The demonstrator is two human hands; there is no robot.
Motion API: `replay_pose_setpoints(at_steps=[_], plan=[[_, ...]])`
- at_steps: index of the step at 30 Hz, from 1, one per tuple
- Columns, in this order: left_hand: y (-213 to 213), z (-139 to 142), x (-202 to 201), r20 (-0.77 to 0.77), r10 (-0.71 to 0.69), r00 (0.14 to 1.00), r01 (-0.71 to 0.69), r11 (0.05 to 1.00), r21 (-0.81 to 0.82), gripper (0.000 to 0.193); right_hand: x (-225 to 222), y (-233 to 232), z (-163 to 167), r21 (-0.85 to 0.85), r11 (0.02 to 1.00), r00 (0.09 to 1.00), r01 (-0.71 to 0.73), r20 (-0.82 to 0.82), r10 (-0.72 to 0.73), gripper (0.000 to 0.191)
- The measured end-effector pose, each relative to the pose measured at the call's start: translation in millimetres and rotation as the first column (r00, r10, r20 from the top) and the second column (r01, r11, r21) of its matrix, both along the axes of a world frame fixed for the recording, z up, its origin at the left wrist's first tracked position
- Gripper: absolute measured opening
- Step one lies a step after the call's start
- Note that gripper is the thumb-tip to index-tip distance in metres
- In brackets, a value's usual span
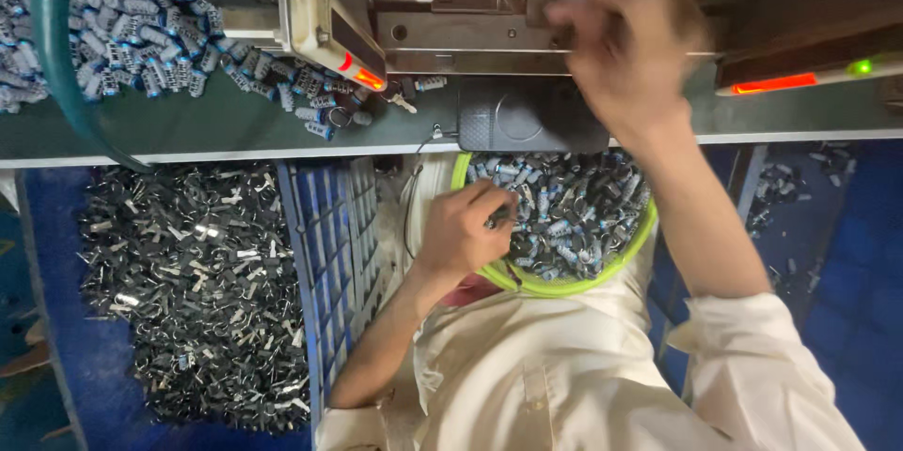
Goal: The person repeatedly picks small cylindrical components from a green basket, inserts them into a machine slot, and places the processed items into a blue bin. The task involves continuous manual handling of small parts in a repetitive assembly loop.
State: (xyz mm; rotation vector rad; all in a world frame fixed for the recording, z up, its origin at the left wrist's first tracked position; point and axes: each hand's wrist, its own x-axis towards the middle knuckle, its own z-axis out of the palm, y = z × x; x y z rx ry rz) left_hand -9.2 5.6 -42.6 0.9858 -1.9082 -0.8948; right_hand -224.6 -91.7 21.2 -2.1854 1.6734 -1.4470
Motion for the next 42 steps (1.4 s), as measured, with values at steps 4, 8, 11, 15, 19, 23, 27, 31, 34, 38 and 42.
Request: replay_pose_setpoints(at_steps=[4,8,11,15,19,23,27,31,34,38,42], plan=[[5.7,-12.9,2.5,-0.539,0.067,0.84,0.194,0.889,0.414,0.014,4.4,-21.6,-9.0,-0.107,0.994,0.998,0.014,-0.064,-0.021,0.023],[23.2,-24.8,-3.6,-0.702,0.463,0.541,0.528,0.462,0.712,0.033,-1.7,-6.9,20.5,-0.039,0.994,0.97,-0.106,-0.226,0.095,0.018],[26.4,-25.2,-12.5,-0.781,0.381,0.495,0.445,0.661,0.605,0.043,0.8,15.9,51.8,-0.107,0.989,0.924,-0.102,-0.378,0.054,0.023],[18.1,-9.8,-19.0,-0.793,0.339,0.507,0.066,0.901,0.428,0.049,42.4,68.0,35.7,-0.043,0.909,0.871,-0.415,0.269,0.41,0.013],[18.5,9.3,-23.3,-0.66,0.373,0.652,0.077,0.834,0.547,0.054,76.5,125.0,-27.4,0.316,0.913,0.954,-0.259,0.233,0.19,0.033],[25.0,13.3,-20.4,-0.702,0.347,0.622,0.072,0.867,0.492,0.036,63.8,147.4,-62.8,0.343,0.902,0.863,-0.26,0.502,0.058,0.034],[18.2,11.7,0.0,-0.366,0.194,0.91,-0.056,0.933,0.355,0.02,44.0,151.8,-60.8,0.316,0.899,0.849,-0.302,0.517,0.103,0.045],[12.1,23.5,13.5,-0.161,0.047,0.986,-0.05,0.999,-0.013,0.022,45.4,157.2,-63.5,0.328,0.831,0.488,-0.449,0.869,-0.079,0.032],[6.2,28.4,13.4,-0.077,0.039,0.996,-0.055,0.974,-0.222,0.028,48.7,160.8,-79.9,0.304,0.803,0.302,-0.512,0.939,-0.163,0.032],[13.3,24.6,14.9,0.042,0.063,0.997,-0.047,0.951,-0.306,0.037,49.6,160.0,-105.7,0.338,0.773,0.339,-0.538,0.926,-0.169,0.033],[32.1,16.9,42.4,-0.168,0.201,0.965,-0.236,0.945,-0.224,0.031,46.8,147.5,-96.4,0.336,0.846,0.041,-0.413,0.935,-0.352,0.032]])
